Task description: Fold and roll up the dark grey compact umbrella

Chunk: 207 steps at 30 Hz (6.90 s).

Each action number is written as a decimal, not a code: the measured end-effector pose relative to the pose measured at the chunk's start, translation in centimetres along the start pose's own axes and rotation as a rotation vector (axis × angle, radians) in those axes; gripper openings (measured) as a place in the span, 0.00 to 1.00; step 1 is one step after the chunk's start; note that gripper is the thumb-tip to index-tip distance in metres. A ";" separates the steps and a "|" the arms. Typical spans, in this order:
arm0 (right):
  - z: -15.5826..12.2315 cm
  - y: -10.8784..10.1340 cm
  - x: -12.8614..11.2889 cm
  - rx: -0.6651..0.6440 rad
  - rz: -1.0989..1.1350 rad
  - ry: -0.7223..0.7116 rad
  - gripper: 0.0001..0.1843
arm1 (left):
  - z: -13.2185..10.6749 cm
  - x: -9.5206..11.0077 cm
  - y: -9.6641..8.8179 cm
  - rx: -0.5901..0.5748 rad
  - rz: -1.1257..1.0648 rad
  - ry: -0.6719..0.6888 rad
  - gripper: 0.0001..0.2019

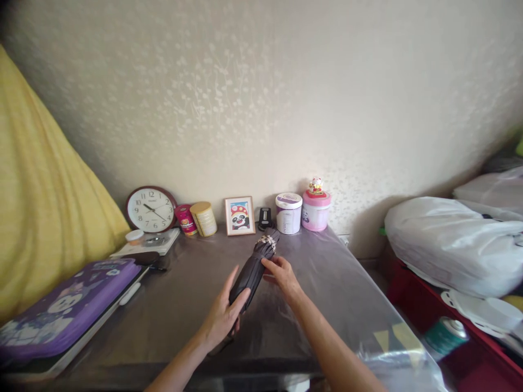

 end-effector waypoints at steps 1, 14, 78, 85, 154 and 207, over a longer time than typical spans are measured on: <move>0.0 0.1 0.0 0.000 0.015 0.000 0.16 | 0.0 0.1 -0.1 -0.006 -0.004 0.004 0.36; -0.2 1.9 -0.6 0.042 0.157 -0.012 0.13 | 0.0 0.6 -1.5 -0.017 -0.062 0.073 0.36; 1.2 1.7 -0.7 0.023 0.315 -0.137 0.13 | -0.6 0.6 -2.9 -0.171 -0.473 0.023 0.19; 1.9 -0.7 0.2 0.081 0.154 0.000 0.09 | -1.0 0.9 -2.7 -0.240 -0.566 0.022 0.10; 1.5 -6.7 -2.2 0.140 0.210 -0.013 0.05 | -2.2 2.7 -10.7 0.197 -0.427 0.076 0.26; -0.9 -0.4 -4.2 -0.123 0.585 -0.083 0.13 | -4.1 1.1 -2.2 -0.561 -0.691 -0.283 0.13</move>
Point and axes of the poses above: each hand's wrist, its own z-axis towards the middle knuckle, its own y-axis out of the palm, x = y × z, the point moved 6 cm from there along z, towards the middle knuckle, and after that the axes turned 2 degrees about -x, right-handed, at the moved point
